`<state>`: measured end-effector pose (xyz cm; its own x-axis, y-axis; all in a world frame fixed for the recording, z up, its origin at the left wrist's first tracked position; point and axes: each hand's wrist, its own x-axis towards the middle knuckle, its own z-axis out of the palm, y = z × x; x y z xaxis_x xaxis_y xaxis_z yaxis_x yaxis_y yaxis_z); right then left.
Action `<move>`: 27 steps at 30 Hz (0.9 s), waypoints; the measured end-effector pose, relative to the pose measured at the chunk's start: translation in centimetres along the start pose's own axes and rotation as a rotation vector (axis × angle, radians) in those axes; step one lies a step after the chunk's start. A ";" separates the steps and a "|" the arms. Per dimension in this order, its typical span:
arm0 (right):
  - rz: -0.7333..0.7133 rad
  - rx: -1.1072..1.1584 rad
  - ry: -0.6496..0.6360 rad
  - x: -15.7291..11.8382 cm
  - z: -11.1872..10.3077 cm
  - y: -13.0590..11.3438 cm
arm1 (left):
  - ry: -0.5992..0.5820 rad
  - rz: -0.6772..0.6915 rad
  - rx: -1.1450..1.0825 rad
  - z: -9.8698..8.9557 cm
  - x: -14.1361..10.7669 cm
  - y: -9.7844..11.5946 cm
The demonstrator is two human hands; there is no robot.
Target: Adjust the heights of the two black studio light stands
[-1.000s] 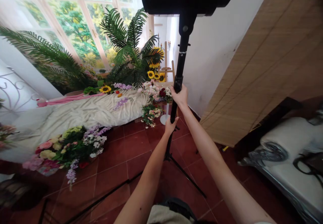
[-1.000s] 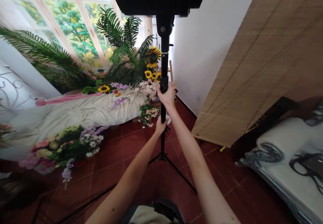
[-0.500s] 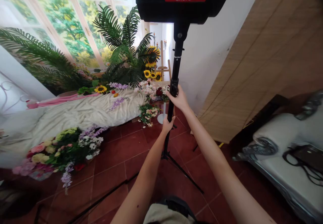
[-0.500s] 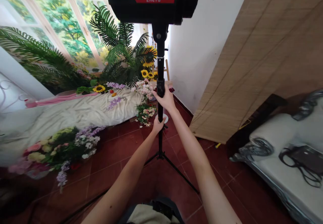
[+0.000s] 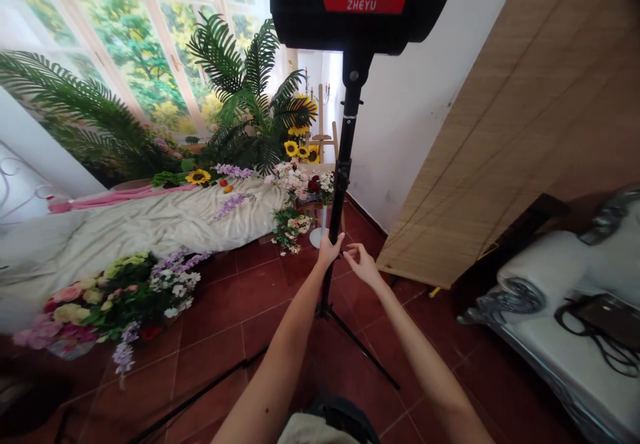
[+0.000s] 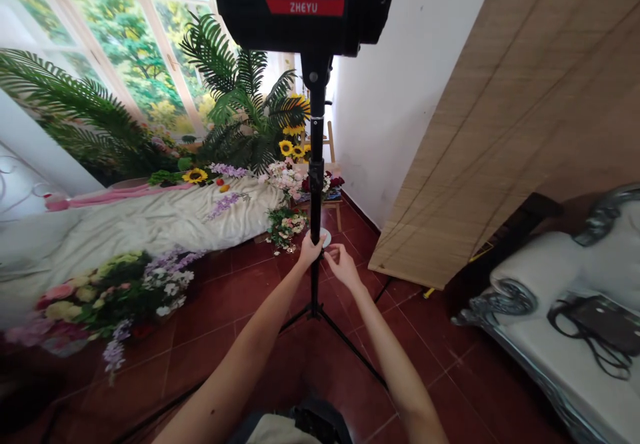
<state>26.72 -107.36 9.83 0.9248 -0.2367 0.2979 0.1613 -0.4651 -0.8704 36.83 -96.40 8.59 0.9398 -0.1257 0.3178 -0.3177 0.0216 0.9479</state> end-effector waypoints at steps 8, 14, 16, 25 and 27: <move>0.182 0.098 0.123 0.0 2.6 1.6 | 0.007 -0.046 -0.032 0.1 -0.2 0.6; 0.348 0.412 0.146 0.0 4.2 1.5 | 0.009 -0.012 -0.011 -0.1 -0.3 1.0; 0.418 0.525 0.145 0.2 4.5 1.1 | -0.003 0.008 -0.003 -0.1 -0.3 1.1; 0.576 0.804 0.066 0.7 4.0 0.6 | 0.001 -0.009 0.043 0.0 -0.2 0.4; 0.588 0.787 0.093 0.1 4.0 0.8 | -0.010 -0.009 0.049 0.0 -0.2 0.1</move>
<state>28.30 -104.35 7.60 0.9057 -0.3301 -0.2659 -0.1013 0.4406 -0.8920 36.63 -96.35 8.68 0.9415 -0.1358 0.3085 -0.3149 -0.0284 0.9487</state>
